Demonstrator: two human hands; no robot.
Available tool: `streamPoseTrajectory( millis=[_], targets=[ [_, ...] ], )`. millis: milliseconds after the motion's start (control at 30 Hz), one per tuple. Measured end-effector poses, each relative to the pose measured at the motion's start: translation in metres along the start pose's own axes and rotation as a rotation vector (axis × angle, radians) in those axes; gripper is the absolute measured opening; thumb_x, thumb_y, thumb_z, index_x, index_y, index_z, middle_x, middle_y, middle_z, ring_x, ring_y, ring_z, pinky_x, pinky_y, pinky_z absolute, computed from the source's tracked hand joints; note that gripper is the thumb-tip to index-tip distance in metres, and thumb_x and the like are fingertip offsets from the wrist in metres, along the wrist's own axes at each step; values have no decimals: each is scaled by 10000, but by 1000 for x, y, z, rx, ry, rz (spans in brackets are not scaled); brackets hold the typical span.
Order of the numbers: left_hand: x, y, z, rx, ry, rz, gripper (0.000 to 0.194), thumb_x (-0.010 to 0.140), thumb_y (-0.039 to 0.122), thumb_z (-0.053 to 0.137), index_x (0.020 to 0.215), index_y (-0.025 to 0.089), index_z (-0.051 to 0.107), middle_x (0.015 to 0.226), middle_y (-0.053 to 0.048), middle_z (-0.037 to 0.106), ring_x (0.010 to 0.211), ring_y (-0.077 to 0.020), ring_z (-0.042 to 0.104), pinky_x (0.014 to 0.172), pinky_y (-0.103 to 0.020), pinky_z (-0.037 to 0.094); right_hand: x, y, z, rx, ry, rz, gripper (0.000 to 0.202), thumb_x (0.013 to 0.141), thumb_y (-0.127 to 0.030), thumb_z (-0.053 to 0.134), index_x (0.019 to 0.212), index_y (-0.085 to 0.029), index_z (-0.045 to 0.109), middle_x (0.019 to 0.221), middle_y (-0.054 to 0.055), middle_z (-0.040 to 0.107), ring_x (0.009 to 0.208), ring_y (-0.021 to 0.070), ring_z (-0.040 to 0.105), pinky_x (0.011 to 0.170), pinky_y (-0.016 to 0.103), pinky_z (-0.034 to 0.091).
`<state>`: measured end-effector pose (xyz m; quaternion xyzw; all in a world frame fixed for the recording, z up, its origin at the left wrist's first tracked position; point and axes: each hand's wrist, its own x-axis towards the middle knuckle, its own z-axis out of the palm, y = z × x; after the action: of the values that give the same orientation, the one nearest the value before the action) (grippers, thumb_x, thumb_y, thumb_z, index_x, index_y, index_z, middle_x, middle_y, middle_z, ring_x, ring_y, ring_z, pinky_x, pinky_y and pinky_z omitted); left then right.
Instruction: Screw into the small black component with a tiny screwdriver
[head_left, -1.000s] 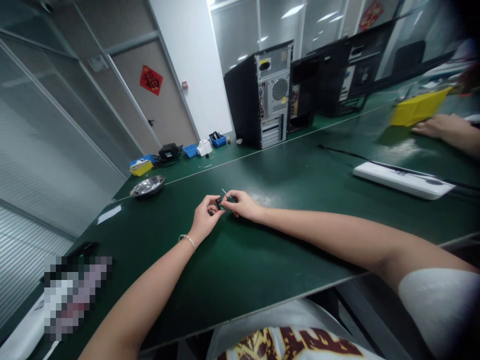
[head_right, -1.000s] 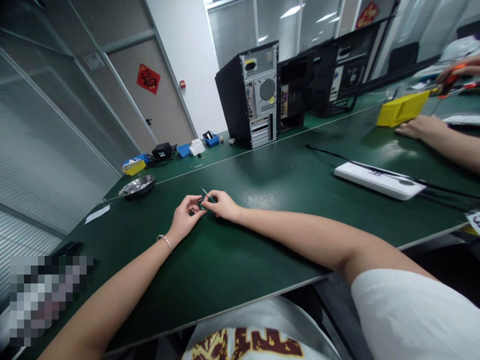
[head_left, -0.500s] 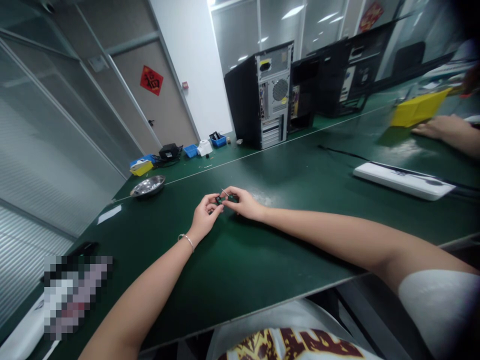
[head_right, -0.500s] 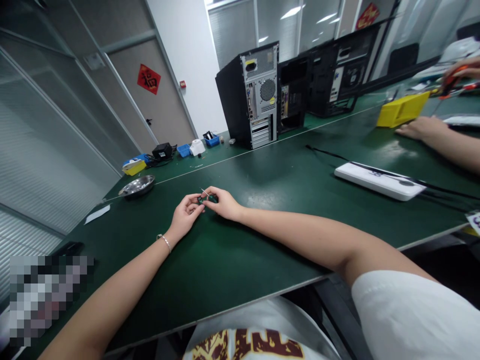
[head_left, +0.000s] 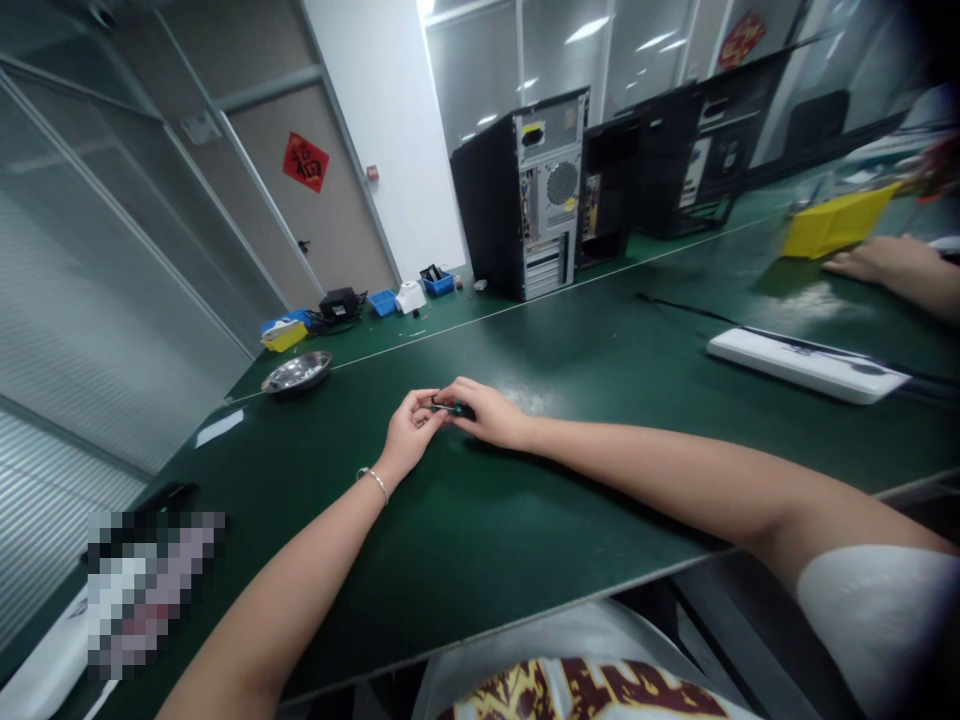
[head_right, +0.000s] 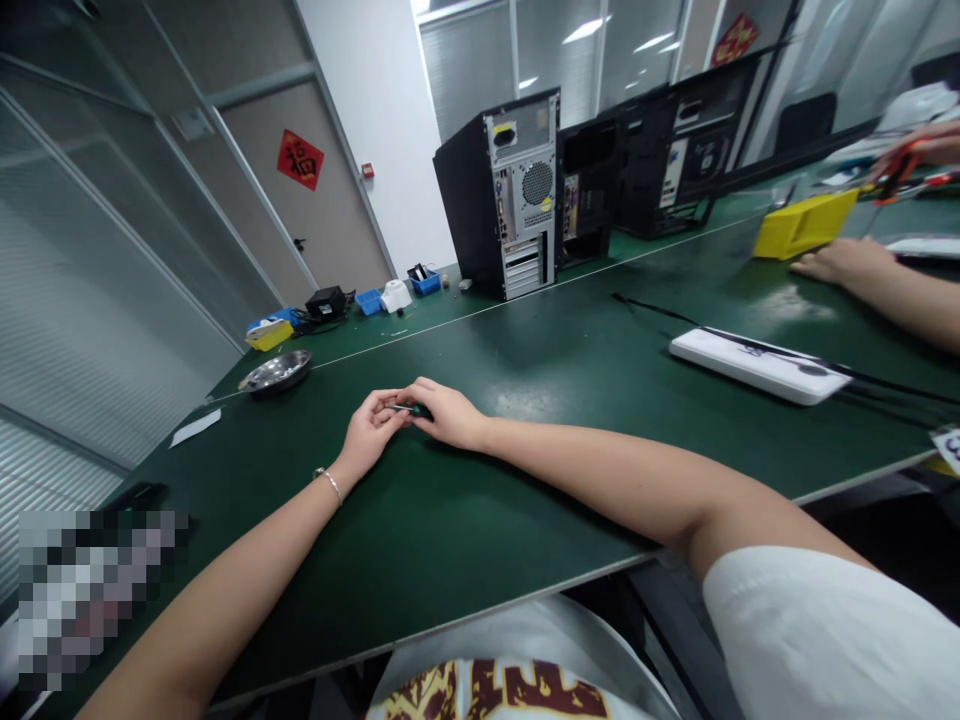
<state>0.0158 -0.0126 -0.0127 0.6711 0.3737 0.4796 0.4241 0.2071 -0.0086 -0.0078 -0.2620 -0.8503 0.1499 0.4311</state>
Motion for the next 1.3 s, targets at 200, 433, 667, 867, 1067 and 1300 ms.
streamPoseTrajectory(
  millis=[200, 433, 667, 867, 1067, 1300],
  targets=[
    [1, 2, -2, -98, -58, -18, 412, 779, 295, 753, 1132, 169, 581, 980, -43, 653, 823, -140, 677, 817, -301, 571, 2, 2, 0, 13, 53, 12, 169, 857, -174, 644, 1024, -168, 613, 957, 60, 619, 880, 183, 588, 794, 317, 483],
    [1, 2, -4, -114, -63, -11, 387, 816, 313, 712, 1148, 161, 583, 1005, -69, 674, 802, -134, 664, 787, -287, 553, 2, 1, 1, 71, 89, 57, 169, 828, -144, 624, 995, -170, 612, 937, 50, 616, 863, 176, 582, 777, 308, 471],
    [1, 2, -3, -109, -62, -9, 395, 793, 320, 733, 1119, 171, 569, 1048, -79, 670, 850, -150, 673, 827, -323, 573, 2, 2, 3, 119, 111, 90, 181, 839, -178, 637, 1019, -183, 628, 942, 43, 634, 867, 172, 587, 779, 302, 470],
    [1, 1, -2, -117, -62, -12, 376, 772, 311, 755, 1066, 163, 573, 1083, -81, 659, 872, -155, 679, 833, -333, 588, 2, 2, 2, 106, 106, 65, 169, 843, -175, 665, 1012, -166, 672, 920, 47, 637, 863, 175, 593, 806, 309, 474],
    [1, 1, -3, -93, -68, -13, 368, 791, 337, 739, 1071, 160, 580, 1089, -89, 672, 861, -157, 679, 816, -325, 590, 0, 5, 4, 100, 88, 102, 209, 850, -194, 680, 1056, -183, 709, 937, 51, 645, 884, 180, 617, 829, 312, 484],
    [2, 0, -2, -48, -68, -21, 340, 797, 318, 717, 1069, 165, 583, 993, -62, 668, 879, -159, 675, 802, -299, 576, -1, 3, 4, 74, 40, 61, 250, 851, -211, 672, 1099, -182, 676, 981, 67, 629, 900, 191, 606, 813, 320, 489]
  ],
)
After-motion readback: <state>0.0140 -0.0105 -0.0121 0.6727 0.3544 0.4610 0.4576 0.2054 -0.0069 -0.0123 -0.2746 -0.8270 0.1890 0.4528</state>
